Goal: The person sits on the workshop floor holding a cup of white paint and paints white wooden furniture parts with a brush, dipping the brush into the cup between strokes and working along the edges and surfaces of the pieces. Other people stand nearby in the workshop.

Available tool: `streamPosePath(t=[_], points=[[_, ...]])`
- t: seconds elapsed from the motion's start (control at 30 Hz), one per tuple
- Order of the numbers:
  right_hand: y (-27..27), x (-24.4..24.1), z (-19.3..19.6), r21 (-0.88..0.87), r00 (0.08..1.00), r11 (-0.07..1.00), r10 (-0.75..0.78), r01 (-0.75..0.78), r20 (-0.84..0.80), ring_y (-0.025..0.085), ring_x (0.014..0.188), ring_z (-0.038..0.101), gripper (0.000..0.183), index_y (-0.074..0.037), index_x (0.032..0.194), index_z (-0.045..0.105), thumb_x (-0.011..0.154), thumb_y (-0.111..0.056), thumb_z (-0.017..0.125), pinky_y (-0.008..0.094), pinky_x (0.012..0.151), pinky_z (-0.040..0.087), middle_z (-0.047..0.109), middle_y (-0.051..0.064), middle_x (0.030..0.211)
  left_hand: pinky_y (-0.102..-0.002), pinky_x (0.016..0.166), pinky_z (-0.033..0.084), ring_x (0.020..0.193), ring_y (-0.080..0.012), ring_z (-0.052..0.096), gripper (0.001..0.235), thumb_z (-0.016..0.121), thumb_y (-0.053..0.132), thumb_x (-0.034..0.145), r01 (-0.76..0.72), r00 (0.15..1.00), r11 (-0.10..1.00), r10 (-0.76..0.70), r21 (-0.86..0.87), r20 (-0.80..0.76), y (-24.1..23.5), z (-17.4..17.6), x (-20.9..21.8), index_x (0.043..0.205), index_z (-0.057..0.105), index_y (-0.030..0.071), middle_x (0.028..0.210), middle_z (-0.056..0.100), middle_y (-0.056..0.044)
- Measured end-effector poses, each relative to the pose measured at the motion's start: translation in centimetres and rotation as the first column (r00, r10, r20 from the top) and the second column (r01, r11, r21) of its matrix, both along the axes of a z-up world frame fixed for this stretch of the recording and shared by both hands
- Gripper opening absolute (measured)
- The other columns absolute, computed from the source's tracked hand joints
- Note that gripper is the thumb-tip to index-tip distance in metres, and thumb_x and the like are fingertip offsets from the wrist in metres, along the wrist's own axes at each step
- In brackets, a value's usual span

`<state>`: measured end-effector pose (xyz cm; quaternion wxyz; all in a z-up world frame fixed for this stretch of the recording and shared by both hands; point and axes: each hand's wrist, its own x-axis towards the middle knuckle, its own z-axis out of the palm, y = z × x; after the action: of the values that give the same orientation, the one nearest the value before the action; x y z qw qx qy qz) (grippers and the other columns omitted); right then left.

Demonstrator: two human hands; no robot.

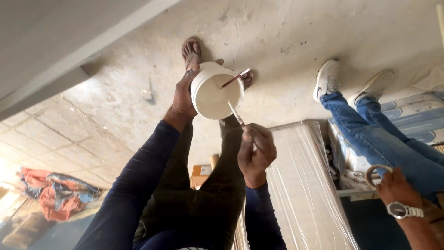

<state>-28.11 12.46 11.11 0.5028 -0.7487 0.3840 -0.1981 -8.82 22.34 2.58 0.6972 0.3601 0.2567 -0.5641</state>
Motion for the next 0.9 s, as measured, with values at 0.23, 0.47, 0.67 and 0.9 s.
streamPosePath(t=[0.23,0.47,0.67,0.9], points=[[-1.5,2.0,-2.9,-0.048,0.993,0.998,0.042,-0.037,0.108,0.027,0.103,0.076,0.013,-0.001,0.120,0.064,0.109,-0.005,0.061,0.031,0.085,0.066,0.070,0.016,0.114,-0.046,0.116,0.051,0.133,-0.0369,0.061,0.063,0.060,0.041,0.107,0.378,0.458,0.883,-0.440,0.278,0.772,-1.0,-2.9,2.0,0.144,0.051,-0.009,0.149,0.057,-0.024],[-4.3,1.4,-12.5,0.329,0.985,0.944,-0.064,0.009,0.158,0.020,0.094,0.074,0.015,0.002,0.107,0.068,0.094,0.005,0.073,0.027,0.081,0.063,0.073,0.016,0.106,-0.039,0.108,0.052,0.122,-0.0289,0.064,0.059,0.046,0.038,0.108,0.039,0.981,0.995,-0.020,-0.092,0.194,-1.5,-10.1,2.0,0.143,0.052,-0.009,0.137,0.063,-0.019],[-6.7,1.8,-20.2,0.361,0.951,0.921,0.030,-0.146,0.308,0.020,0.092,0.072,0.016,0.001,0.106,0.067,0.093,0.004,0.075,0.028,0.082,0.060,0.072,0.015,0.104,-0.039,0.102,0.055,0.116,-0.0284,0.066,0.061,0.047,0.041,0.108,-0.211,0.977,0.968,0.203,-0.138,-0.068,-1.8,-15.3,1.0,0.146,0.052,-0.007,0.130,0.065,-0.019],[-7.4,3.0,-27.8,0.037,0.850,0.979,0.155,-0.200,0.504,0.019,0.082,0.067,0.022,0.000,0.098,0.061,0.100,-0.018,0.073,0.026,0.069,0.055,0.069,0.014,0.094,-0.044,0.092,0.057,0.110,-0.0300,0.066,0.047,0.046,0.041,0.108,-0.367,0.922,0.913,0.383,-0.176,0.063,-1.7,-19.6,-2.1,0.131,0.056,0.001,0.118,0.067,-0.017]])
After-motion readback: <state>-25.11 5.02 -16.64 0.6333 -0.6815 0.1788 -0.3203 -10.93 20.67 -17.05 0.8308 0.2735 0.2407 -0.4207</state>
